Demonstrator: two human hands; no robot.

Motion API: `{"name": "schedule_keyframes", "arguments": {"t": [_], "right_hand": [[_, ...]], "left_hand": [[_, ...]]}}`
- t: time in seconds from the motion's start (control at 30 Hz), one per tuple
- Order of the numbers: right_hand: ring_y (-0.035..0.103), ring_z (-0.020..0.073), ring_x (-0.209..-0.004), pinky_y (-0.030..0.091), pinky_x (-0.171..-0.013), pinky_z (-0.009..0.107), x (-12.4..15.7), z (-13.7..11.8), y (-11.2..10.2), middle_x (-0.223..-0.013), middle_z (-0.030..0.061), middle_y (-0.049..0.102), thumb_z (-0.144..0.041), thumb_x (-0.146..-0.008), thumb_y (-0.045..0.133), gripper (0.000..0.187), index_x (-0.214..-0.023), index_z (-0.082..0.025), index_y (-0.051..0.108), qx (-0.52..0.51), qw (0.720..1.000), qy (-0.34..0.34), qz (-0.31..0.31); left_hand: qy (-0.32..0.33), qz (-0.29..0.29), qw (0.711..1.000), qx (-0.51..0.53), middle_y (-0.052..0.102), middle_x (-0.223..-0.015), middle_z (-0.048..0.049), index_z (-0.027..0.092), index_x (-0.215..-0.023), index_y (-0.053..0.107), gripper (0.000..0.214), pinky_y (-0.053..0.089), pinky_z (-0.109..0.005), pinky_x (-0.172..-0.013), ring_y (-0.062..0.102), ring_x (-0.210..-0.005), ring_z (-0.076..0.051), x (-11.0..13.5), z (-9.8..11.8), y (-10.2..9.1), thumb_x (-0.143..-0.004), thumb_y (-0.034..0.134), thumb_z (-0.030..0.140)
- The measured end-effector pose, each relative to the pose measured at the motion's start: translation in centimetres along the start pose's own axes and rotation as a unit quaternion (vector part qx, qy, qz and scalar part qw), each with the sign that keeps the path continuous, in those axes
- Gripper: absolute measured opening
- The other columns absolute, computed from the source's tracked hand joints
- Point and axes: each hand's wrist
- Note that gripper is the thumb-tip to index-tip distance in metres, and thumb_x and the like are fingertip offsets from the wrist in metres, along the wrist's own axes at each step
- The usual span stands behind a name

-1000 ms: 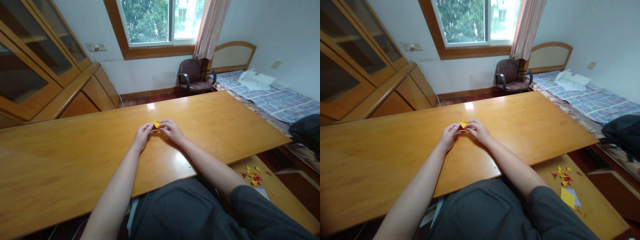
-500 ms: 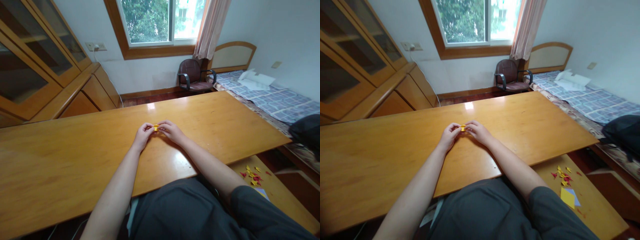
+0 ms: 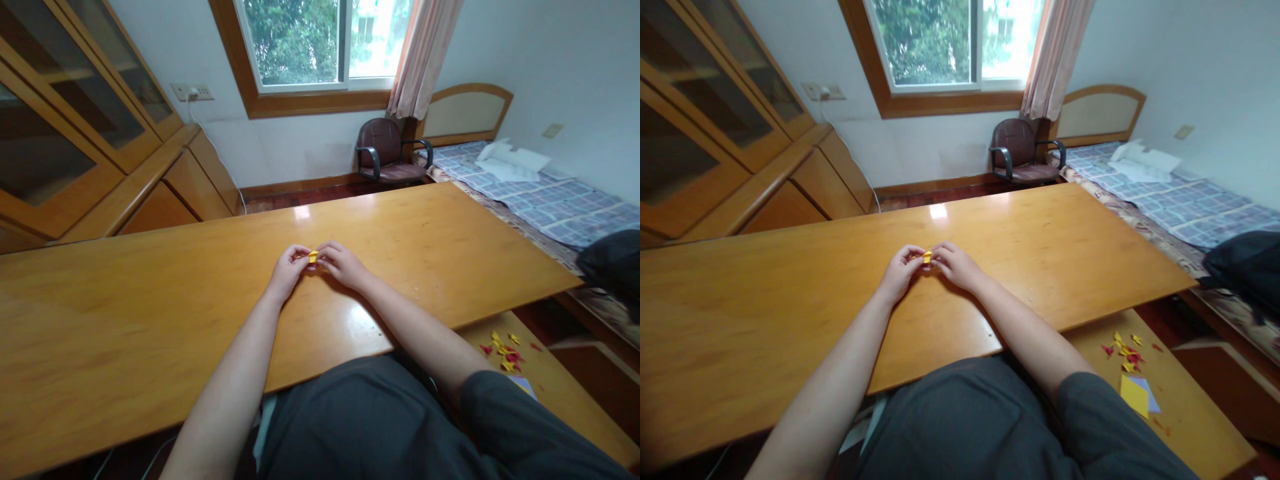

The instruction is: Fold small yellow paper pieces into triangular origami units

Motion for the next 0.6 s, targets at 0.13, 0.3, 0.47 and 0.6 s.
{"name": "schedule_keyframes", "arguments": {"t": [0.13, 0.3, 0.47, 0.6], "right_hand": [[0.062, 0.0153, -0.093, 0.053, -0.083, 0.030, 0.18, -0.16, 0.26, -0.111, 0.0071, 0.059, -0.028, -0.090, 0.060, 0.011, -0.096, -0.020, 0.065, 0.004, 1.000, 0.016, -0.019], [0.063, 0.0147, -0.090, 0.052, -0.081, 0.028, 0.30, -0.02, 0.49, -0.111, 0.0067, 0.060, -0.027, -0.090, 0.059, 0.009, -0.090, -0.020, 0.064, 0.031, 0.999, 0.023, 0.000], [0.062, 0.0153, -0.093, 0.052, -0.083, 0.029, 0.17, -0.22, 0.43, -0.112, 0.0083, 0.060, -0.024, -0.091, 0.055, 0.008, -0.089, -0.019, 0.061, 0.026, 0.999, 0.020, 0.009], [0.061, 0.0167, -0.096, 0.051, -0.086, 0.031, 0.00, -0.44, 0.34, -0.106, 0.0083, 0.061, -0.021, -0.090, 0.055, 0.007, -0.086, -0.018, 0.059, 0.018, 1.000, 0.014, 0.022]], "left_hand": [[-0.015, 0.003, 1.000, -0.010, 0.063, -0.080, 0.0018, 0.017, -0.088, 0.058, 0.026, 0.054, -0.025, -0.065, 0.064, -0.066, -0.011, 0.04, -0.02, -0.06, -0.068, 0.072, 0.028], [-0.025, -0.006, 1.000, -0.006, 0.062, -0.078, 0.0023, 0.017, -0.088, 0.056, 0.030, 0.056, -0.026, -0.064, 0.066, -0.064, -0.012, 0.21, 0.15, 0.05, -0.069, 0.074, 0.030], [-0.017, -0.012, 1.000, -0.013, 0.061, -0.078, 0.0021, 0.017, -0.090, 0.056, 0.028, 0.057, -0.026, -0.066, 0.066, -0.066, -0.012, 0.35, 0.45, 0.16, -0.070, 0.073, 0.029], [-0.005, -0.025, 1.000, -0.016, 0.061, -0.078, 0.0025, 0.018, -0.093, 0.057, 0.028, 0.057, -0.025, -0.065, 0.065, -0.067, -0.012, 0.50, 0.72, 0.31, -0.071, 0.072, 0.027]]}}
Point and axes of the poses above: each hand's wrist, its own x-axis away from the middle knuckle, its own y-axis out of the palm, z = x × y
